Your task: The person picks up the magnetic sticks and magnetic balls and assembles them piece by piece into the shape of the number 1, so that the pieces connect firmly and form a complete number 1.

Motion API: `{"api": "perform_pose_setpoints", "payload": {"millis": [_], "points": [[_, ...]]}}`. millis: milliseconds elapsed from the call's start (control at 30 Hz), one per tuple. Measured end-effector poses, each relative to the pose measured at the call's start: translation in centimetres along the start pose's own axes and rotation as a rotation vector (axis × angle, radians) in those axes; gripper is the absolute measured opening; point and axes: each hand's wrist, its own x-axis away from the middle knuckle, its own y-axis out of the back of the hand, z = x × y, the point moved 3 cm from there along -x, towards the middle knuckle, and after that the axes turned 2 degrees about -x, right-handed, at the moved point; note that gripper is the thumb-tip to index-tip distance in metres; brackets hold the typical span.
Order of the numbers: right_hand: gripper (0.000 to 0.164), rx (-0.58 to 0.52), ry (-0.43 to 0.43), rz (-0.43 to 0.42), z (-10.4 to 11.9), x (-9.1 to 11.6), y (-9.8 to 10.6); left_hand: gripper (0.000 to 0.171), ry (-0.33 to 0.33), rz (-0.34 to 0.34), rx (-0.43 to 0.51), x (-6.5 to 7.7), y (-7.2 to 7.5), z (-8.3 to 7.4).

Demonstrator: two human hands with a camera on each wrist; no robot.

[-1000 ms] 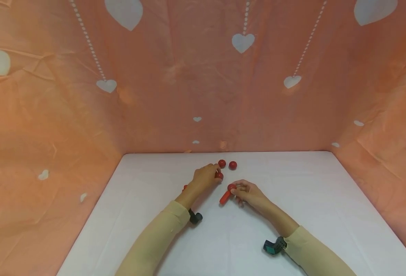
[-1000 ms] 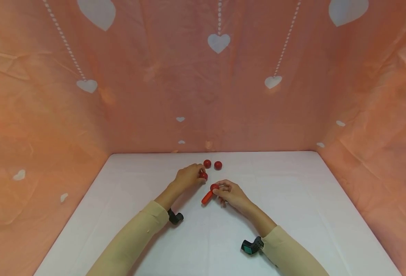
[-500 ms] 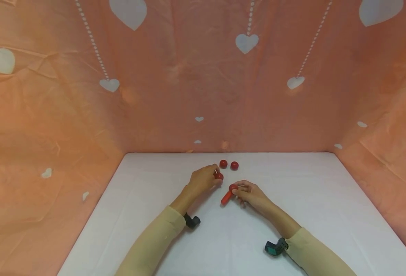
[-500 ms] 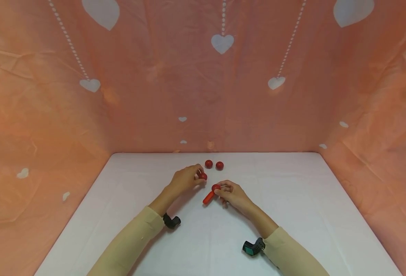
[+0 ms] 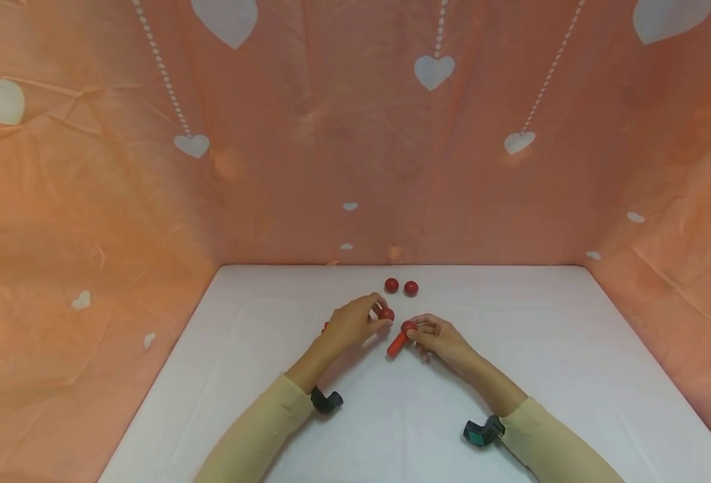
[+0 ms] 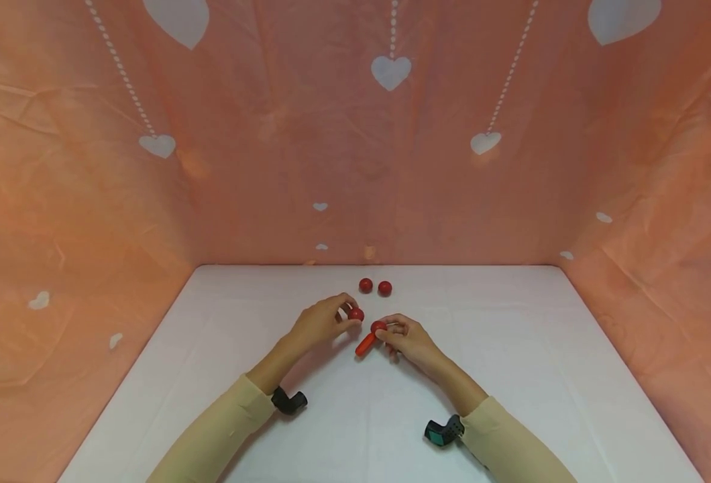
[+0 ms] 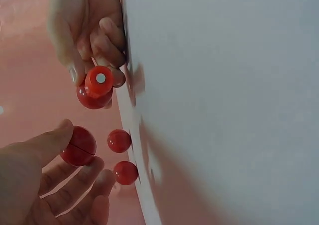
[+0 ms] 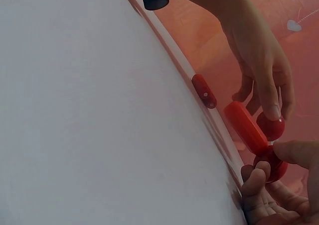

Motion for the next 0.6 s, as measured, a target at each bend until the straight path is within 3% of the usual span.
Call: {"api": "perform_pose_setpoints", "payload": {"millis": [333,600], "points": [[0.042,-0.012,0.017,0.0,0.2,0.1,0.0,0.028,-0.006,0.039,0.125,1.4,-0.6,0.5],[0.041,-0.016,0.019,-0.014,0.1,0.0,-0.1,0.027,-0.042,0.041,0.136,2.6,-0.3,0.5]]}}
